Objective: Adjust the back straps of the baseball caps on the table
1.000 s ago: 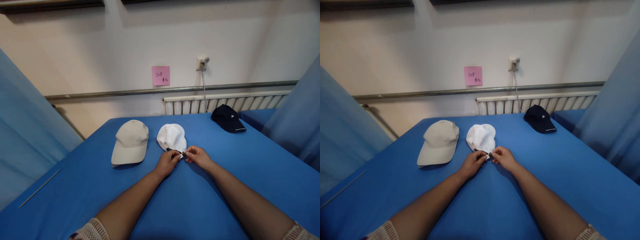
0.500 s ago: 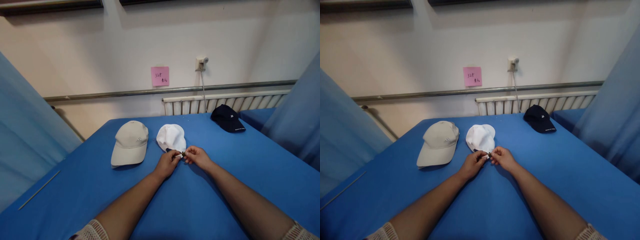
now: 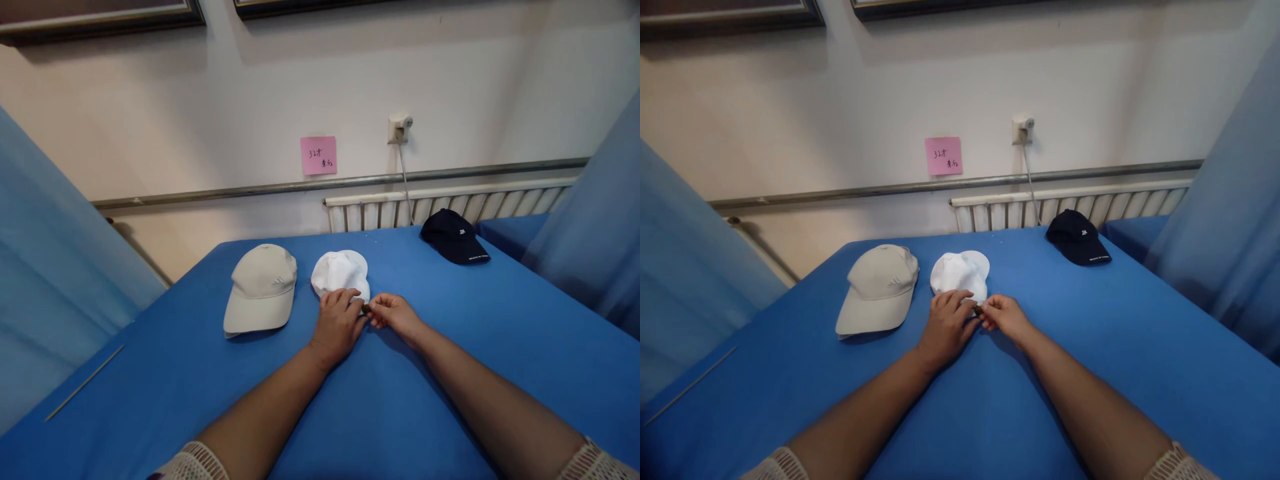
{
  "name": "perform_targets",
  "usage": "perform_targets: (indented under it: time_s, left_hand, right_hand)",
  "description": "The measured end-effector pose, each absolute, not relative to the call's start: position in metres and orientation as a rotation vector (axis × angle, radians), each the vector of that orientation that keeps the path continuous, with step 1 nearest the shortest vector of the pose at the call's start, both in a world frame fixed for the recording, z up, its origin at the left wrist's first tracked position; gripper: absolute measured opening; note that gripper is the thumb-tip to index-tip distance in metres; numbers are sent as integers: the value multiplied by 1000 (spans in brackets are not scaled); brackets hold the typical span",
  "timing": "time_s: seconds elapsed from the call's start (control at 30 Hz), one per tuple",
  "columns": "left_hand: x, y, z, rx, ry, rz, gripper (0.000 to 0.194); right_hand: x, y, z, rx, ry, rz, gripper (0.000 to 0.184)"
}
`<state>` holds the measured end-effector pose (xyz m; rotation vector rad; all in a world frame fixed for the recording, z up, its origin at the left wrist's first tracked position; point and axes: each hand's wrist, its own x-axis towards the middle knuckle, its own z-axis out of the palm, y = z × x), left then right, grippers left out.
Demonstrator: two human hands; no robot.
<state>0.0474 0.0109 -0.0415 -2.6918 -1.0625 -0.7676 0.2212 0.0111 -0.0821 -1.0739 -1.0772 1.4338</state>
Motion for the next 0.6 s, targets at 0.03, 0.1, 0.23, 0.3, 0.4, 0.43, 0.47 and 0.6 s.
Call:
perform_targets:
  time_s: [0.03,0.1,0.23,0.3,0.4,0.43,0.47,0.6]
  left_hand:
    - [49,11,-42,-2694,-1059,-763,21]
    - [50,13,-43,-2705,-1047,-749,20]
    - [48,16,-46,-2726,-1030,-703,15]
    - [47,16,-47,-2727,-1025,-695,14]
    - [45,18,-48,-2712,-1035,-710,16]
    - [45,18,-48,-2706,-1041,-715,16]
    - [44,18,-48,-2701,-1046,-716,16]
    - [43,18,-44,-2692,-1068,-711,16]
  right_hand:
    - [220,10,-81,-1069,-1074,1435,39]
    - [219,8,-81,-1069,-1077,1436,38]
    - [218,7,-79,-1084,-1091,1449,38]
    - [218,7,-79,-1088,-1084,1449,38]
    - [218,9,-80,-1100,-1061,1414,36]
    - [219,9,-80,-1104,-1051,1392,35]
    - [219,10,-80,-1108,-1039,1369,34]
    - [221,11,-80,-1130,-981,1305,29]
